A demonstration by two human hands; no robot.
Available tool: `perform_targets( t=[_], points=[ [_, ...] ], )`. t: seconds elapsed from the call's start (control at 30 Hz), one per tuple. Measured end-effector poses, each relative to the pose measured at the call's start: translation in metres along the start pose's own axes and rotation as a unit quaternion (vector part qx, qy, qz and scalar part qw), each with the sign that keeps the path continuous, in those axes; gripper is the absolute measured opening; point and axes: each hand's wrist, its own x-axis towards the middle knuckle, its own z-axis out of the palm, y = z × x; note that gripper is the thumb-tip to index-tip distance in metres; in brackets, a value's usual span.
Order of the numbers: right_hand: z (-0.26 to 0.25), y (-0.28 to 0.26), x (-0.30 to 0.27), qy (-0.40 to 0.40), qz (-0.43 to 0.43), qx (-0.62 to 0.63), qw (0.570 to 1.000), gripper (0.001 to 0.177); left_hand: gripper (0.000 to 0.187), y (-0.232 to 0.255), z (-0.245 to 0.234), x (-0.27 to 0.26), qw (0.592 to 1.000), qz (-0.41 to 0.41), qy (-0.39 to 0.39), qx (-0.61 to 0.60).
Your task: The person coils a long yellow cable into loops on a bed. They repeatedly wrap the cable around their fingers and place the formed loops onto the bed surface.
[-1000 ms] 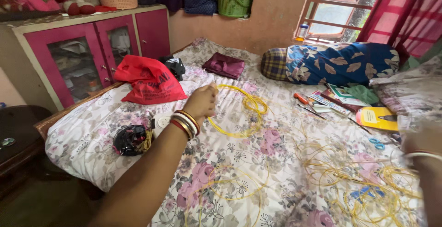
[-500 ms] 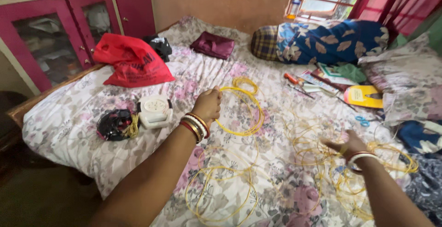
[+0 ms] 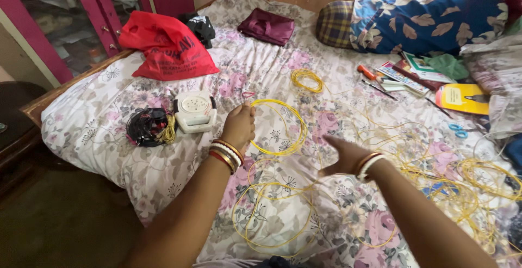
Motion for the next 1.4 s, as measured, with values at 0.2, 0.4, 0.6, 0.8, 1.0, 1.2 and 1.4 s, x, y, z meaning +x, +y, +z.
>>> perform_targets(
  t=[0.2,0.4,0.6,0.8,1.0,1.2,1.4],
  points=[
    [0.094,-0.022,0.027,-0.203,-0.006,-0.216,0.955,0.120,0.037,-0.005,-0.034,-0.013,1.000,-0.006,-0.004,-0.015],
    [0.147,0.035,0.073,-0.190,0.045,-0.144,0.970,0.057,0.035,-0.012,-0.064,-0.028,0.999,-0.035,-0.029,-0.029],
    [0.075,0.119,0.103,-0.124,0.140,-0.301,0.935,0.027,0.035,-0.029,-0.068,-0.029,0.996,-0.067,-0.047,-0.034],
    [-0.079,0.126,0.066,0.509,0.178,-0.042,0.841,0.040,0.032,-0.044,-0.049,-0.011,0.997,-0.064,-0.043,-0.032],
    [-0.082,0.101,0.062,0.129,0.198,-0.028,0.971,0.128,0.036,-0.050,-0.028,-0.016,0.993,-0.087,-0.074,-0.042],
    [-0.031,0.007,0.025,0.056,0.174,0.089,0.979,0.074,0.036,-0.044,-0.018,-0.032,0.992,-0.084,-0.083,-0.042],
    [0.027,-0.043,-0.013,0.099,0.051,0.536,0.837,0.051,0.034,-0.043,0.000,-0.046,0.994,-0.043,-0.043,-0.091]
  ],
)
